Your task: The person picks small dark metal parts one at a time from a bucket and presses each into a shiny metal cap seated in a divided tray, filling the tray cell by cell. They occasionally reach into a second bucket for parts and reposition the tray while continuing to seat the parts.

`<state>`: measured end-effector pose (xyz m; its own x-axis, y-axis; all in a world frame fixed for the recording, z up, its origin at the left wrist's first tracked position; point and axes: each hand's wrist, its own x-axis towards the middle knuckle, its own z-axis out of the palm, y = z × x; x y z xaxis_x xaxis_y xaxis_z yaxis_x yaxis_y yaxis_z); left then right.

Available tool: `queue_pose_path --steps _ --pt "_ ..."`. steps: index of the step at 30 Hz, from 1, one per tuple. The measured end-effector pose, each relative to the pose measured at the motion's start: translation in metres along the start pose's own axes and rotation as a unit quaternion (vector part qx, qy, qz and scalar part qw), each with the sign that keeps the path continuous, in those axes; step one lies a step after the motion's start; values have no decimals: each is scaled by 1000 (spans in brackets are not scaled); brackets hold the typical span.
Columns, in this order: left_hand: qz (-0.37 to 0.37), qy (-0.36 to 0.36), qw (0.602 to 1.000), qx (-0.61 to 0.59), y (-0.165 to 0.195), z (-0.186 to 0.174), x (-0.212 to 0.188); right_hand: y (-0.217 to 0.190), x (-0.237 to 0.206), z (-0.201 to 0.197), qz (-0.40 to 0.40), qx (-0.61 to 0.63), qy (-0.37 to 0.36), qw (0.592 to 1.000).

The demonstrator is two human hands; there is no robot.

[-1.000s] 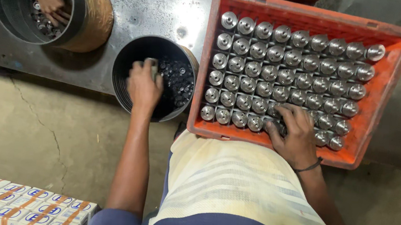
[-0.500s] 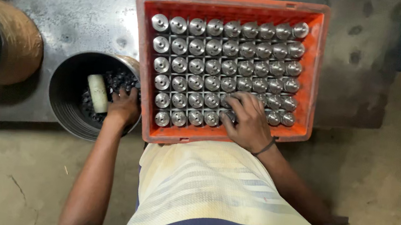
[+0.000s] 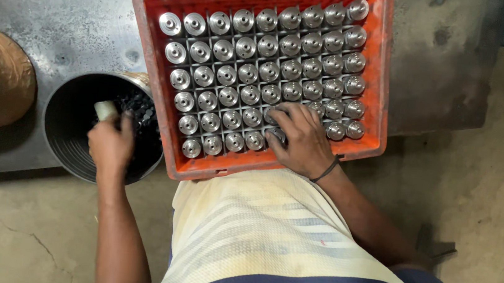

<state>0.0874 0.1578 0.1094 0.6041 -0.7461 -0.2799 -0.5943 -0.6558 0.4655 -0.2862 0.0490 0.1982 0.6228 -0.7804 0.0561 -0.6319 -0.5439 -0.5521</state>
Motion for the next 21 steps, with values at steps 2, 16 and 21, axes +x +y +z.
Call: queue_pose_path --steps 2,16,21 --pt "4 45 983 -177 18 -19 -7 -2 0 -3 6 56 31 998" --pt "517 141 782 -318 218 30 -72 -19 31 81 130 945 -84 287" --pt "456 156 808 -339 214 41 -74 -19 28 91 225 816 43 531"
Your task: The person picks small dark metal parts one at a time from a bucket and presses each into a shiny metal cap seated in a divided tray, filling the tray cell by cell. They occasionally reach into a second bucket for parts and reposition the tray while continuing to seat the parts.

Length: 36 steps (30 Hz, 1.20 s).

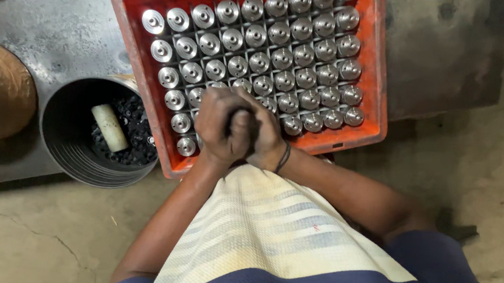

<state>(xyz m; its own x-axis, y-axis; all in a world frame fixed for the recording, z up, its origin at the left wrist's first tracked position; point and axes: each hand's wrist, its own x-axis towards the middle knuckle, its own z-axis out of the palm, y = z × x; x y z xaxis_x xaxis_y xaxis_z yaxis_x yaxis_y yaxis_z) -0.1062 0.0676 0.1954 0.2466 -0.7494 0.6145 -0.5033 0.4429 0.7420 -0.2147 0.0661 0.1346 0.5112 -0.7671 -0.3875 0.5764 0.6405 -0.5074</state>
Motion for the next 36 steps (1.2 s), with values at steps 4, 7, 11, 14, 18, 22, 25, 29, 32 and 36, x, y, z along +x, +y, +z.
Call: queue_pose_path --steps 4,7,11,14,18,22,25,29,32,36 --pt "-120 38 989 -76 -4 6 -12 4 3 0 5 1 -22 1000" --pt "-160 64 980 -98 -5 8 -15 7 8 -4 58 49 73 994" --pt "-159 58 982 -87 -4 10 -15 17 16 -12 83 97 74 989" --pt "-159 49 982 -90 -4 9 -15 23 21 -20 69 76 77 992" --pt "-175 39 977 -117 -6 8 -19 21 22 -23 46 91 30 994" --pt "-235 82 952 -176 -8 13 -23 11 22 -12 46 -45 146 987" --pt "-278 137 909 -279 -9 16 -21 0 17 0 27 -41 66 997" --pt "-339 175 855 -351 -13 0 -12 -31 9 5 27 2 82 996" --pt "-387 95 871 -287 -17 -23 -5 -67 -3 -4 0 -53 68 996" --pt "-304 -64 935 -173 -24 -40 2 -103 -16 -21 15 -271 22 962"
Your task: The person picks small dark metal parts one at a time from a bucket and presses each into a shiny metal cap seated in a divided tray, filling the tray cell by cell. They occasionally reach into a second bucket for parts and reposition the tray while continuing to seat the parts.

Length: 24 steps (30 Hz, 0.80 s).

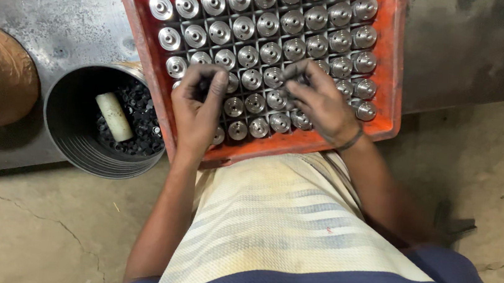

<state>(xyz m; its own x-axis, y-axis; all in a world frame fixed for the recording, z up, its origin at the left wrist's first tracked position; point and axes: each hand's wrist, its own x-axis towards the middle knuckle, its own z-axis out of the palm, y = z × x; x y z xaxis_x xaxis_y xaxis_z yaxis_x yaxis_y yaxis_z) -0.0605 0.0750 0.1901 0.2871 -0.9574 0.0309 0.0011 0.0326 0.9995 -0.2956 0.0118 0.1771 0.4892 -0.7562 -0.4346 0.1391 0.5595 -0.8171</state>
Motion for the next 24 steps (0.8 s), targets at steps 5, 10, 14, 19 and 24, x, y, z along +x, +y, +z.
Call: queue_pose_path --steps 5,10,14,19,24 --pt "-16 -67 978 197 3 -1 4 -5 -10 -17 1 -149 -22 989" --pt "2 -113 943 313 3 16 12 -7 -2 -12 26 -161 17 986" --pt "2 -120 915 386 -1 30 21 -13 5 -8 -56 -260 39 963" --pt "-83 -143 907 387 -7 32 38 -22 5 -22 -126 -263 -6 956" --pt "-27 -170 927 332 -9 21 53 -26 -6 -41 -35 -154 50 986"
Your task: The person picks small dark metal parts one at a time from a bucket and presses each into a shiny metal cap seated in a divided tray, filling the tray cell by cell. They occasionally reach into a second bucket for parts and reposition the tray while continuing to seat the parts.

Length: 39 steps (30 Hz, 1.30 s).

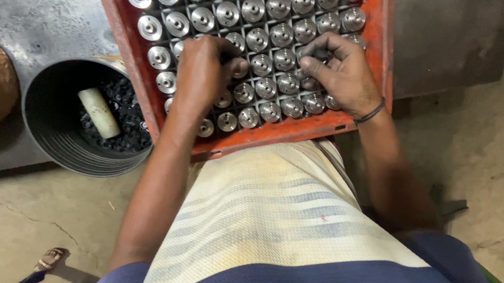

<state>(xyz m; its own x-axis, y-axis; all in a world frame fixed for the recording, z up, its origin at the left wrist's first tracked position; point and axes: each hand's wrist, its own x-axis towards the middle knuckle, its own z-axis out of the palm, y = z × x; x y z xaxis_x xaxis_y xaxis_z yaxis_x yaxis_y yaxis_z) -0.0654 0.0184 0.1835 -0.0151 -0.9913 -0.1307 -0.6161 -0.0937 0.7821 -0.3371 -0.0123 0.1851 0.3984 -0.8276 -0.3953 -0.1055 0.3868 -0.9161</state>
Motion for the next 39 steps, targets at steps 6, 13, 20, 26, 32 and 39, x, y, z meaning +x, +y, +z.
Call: queue_pose_path --steps 6,13,20,26,32,39 --pt "-61 -45 992 -103 5 3 -11 1 -18 -18 -33 70 7 997" --pt "-71 -167 904 -387 9 11 -31 5 -29 -28 25 -34 -17 999" --pt "-37 -145 952 -267 14 2 -50 0 -33 -17 11 -114 -46 992" --pt "-64 -127 963 -227 23 7 -57 -4 -35 -9 66 -141 -65 986" --pt "15 -132 979 -156 25 2 -59 -2 -42 -5 -24 -272 -80 959" --pt "37 -124 991 35 35 28 -63 4 -53 11 -127 -475 -63 869"
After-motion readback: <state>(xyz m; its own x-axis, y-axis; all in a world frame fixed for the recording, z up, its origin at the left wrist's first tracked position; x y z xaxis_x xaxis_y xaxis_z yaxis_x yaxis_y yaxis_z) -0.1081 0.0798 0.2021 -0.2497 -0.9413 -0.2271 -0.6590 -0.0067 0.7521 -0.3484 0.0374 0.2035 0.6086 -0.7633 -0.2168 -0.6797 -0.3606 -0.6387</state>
